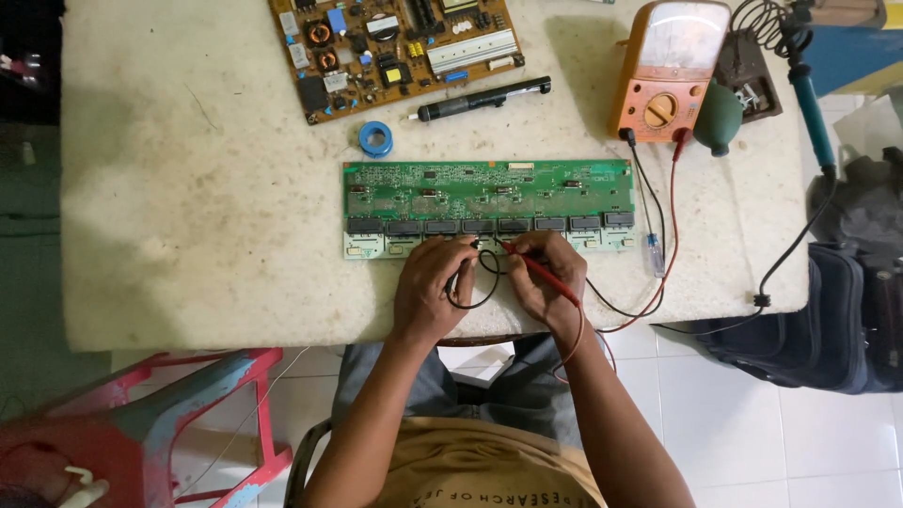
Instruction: Testing various points on a green circuit board using a multimeter to diagnose potential issues.
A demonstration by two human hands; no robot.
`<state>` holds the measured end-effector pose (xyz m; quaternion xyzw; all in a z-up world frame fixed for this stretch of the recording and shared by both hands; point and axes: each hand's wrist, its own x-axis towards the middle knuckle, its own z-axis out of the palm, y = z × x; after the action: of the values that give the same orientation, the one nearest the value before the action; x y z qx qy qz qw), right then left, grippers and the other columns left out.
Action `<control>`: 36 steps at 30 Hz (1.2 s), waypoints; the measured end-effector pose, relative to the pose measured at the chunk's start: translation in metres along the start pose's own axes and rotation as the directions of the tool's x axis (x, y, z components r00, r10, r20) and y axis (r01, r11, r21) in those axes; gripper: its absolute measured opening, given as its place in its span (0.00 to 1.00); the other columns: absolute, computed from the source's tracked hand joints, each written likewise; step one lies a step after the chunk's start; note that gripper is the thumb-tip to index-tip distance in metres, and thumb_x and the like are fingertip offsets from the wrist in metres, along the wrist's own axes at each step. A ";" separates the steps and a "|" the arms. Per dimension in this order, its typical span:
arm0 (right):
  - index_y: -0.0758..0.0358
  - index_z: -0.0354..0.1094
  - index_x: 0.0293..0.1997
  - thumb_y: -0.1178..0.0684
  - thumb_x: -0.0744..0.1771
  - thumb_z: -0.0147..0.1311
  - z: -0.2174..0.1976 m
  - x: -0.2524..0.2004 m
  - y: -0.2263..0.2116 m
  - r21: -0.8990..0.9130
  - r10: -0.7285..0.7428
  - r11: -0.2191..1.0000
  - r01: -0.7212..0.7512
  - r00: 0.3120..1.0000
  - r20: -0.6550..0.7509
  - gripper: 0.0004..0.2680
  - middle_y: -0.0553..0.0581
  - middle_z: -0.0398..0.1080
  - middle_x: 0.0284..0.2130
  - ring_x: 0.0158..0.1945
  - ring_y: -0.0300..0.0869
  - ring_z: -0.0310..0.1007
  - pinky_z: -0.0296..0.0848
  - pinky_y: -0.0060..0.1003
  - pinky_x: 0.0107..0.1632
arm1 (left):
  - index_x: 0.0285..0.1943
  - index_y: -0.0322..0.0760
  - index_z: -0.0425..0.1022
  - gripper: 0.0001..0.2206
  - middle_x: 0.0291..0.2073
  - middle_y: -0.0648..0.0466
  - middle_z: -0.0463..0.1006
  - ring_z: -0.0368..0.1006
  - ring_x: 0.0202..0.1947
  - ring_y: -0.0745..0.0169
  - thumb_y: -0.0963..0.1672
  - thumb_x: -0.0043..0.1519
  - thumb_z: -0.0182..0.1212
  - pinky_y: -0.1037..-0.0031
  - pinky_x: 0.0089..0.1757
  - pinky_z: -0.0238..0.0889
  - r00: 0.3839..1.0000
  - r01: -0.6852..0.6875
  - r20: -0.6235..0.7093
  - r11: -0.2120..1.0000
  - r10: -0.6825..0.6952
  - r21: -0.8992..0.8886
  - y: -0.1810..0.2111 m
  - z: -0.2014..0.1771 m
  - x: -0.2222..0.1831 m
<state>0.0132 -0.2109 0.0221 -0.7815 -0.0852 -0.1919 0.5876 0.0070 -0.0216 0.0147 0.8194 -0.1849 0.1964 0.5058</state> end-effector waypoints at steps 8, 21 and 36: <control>0.63 0.74 0.37 0.59 0.64 0.62 0.000 0.004 -0.007 -0.013 -0.015 1.000 0.016 0.999 0.038 0.03 0.63 0.77 0.32 0.31 0.47 0.77 0.76 0.38 0.35 | 0.51 0.43 0.76 0.05 0.46 0.49 0.84 0.81 0.51 0.47 0.40 0.69 0.59 0.52 0.59 0.71 0.999 0.002 0.038 1.000 -0.003 0.013 -0.003 0.000 -0.001; 0.64 0.73 0.37 0.59 0.64 0.61 -0.001 0.002 -0.003 -0.012 0.020 1.000 -0.020 0.999 0.031 0.03 0.66 0.77 0.33 0.34 0.51 0.78 0.76 0.39 0.37 | 0.49 0.44 0.76 0.04 0.45 0.51 0.84 0.82 0.50 0.50 0.40 0.68 0.60 0.54 0.58 0.72 0.999 -0.022 0.046 0.999 0.020 0.035 -0.011 0.004 -0.004; 0.65 0.72 0.39 0.61 0.65 0.59 -0.002 0.000 -0.005 0.061 0.094 0.994 -0.095 0.995 0.021 0.03 0.64 0.76 0.33 0.35 0.46 0.77 0.77 0.38 0.39 | 0.45 0.42 0.77 0.02 0.41 0.51 0.84 0.83 0.44 0.50 0.42 0.68 0.60 0.59 0.52 0.74 0.992 -0.109 -0.048 0.985 0.117 0.137 -0.003 0.006 0.001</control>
<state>0.0107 -0.2110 0.0269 -0.7678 -0.0593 -0.1541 0.6191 0.0098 -0.0259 0.0107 0.8339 -0.2032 0.2598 0.4426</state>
